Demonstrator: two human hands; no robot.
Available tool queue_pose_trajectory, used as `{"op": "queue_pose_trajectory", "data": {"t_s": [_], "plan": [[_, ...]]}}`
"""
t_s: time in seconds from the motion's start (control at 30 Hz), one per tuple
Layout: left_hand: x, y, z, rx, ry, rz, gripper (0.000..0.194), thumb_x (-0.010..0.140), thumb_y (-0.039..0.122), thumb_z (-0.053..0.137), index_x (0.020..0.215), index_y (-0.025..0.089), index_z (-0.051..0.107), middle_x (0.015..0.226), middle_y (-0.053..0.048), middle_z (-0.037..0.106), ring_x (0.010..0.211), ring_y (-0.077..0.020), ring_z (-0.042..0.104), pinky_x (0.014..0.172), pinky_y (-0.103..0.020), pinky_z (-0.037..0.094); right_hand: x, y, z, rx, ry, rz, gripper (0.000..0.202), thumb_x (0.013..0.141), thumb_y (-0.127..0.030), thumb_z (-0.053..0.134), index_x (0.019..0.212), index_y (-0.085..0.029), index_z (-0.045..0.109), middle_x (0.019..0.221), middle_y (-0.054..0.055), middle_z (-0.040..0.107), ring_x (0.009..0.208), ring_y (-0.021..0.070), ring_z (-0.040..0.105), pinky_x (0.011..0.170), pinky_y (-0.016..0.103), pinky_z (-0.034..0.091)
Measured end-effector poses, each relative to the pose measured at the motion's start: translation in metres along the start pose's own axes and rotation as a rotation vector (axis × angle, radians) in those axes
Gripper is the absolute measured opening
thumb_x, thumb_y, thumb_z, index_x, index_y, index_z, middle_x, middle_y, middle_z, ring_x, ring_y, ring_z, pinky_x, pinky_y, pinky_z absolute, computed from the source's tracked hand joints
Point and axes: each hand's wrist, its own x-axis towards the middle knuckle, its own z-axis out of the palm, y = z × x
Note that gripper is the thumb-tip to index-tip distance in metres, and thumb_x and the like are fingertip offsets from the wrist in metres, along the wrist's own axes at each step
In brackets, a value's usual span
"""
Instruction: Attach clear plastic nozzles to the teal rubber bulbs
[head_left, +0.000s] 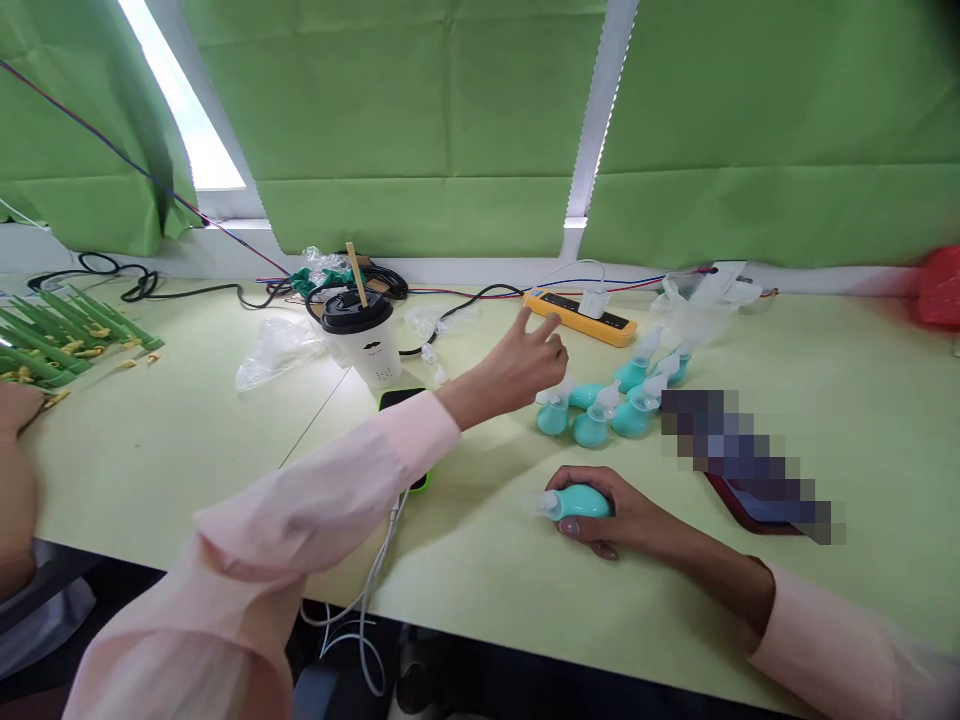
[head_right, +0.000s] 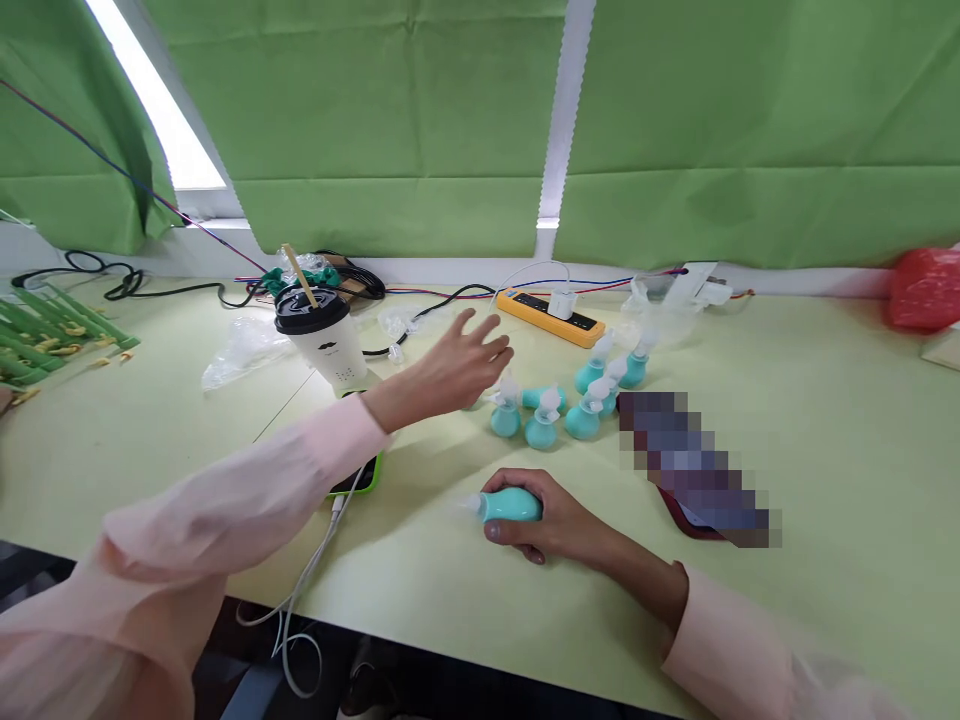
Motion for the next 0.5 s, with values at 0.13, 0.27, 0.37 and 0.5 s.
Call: {"op": "queue_pose_trajectory", "data": {"t_s": [0.13,0.27,0.37,0.5], "plan": [[0.035,-0.002,0.022,-0.029,-0.446,-0.083,0.030,0.065,-0.004,0.046,0.087,0.013,0.058,0.092,-0.013,0.058,0.103,-0.0301,0.038,0.083,-0.052,0.024,-0.001,0.000,-0.001,0.009,-0.064,-0.022,0.032,0.063,-0.033,0.064,0.084,-0.018,0.046,0.057,-0.006,0.046,0.037,0.0022,0.037,0.033,0.015,0.030],[0.049,-0.008,0.032,-0.115,-0.603,-0.145,0.032,0.065,0.003,0.053,0.094,0.015,0.057,0.098,-0.013,0.056,0.089,-0.0278,0.049,0.073,-0.045,0.036,0.000,-0.001,-0.002,0.032,-0.089,-0.046,0.028,0.064,-0.031,0.064,0.082,-0.017,0.046,0.055,-0.006,0.044,0.036,0.0018,0.036,0.032,0.014,0.029],[0.053,-0.013,0.037,-0.168,-0.677,-0.179,0.032,0.063,0.004,0.054,0.092,0.017,0.058,0.098,-0.011,0.056,0.081,-0.0241,0.054,0.068,-0.039,0.039,0.001,-0.002,-0.002,0.044,-0.085,-0.053,0.029,0.063,-0.031,0.064,0.081,-0.016,0.046,0.055,-0.006,0.044,0.037,0.0020,0.037,0.032,0.014,0.031],[0.053,-0.018,0.044,-0.222,-0.653,-0.156,0.029,0.062,0.005,0.053,0.087,0.017,0.057,0.098,-0.009,0.055,0.077,-0.0209,0.054,0.063,-0.031,0.040,0.002,0.000,-0.004,0.073,-0.074,-0.059,0.029,0.064,-0.031,0.063,0.081,-0.016,0.046,0.058,-0.005,0.046,0.038,0.0024,0.037,0.033,0.015,0.032]]}}
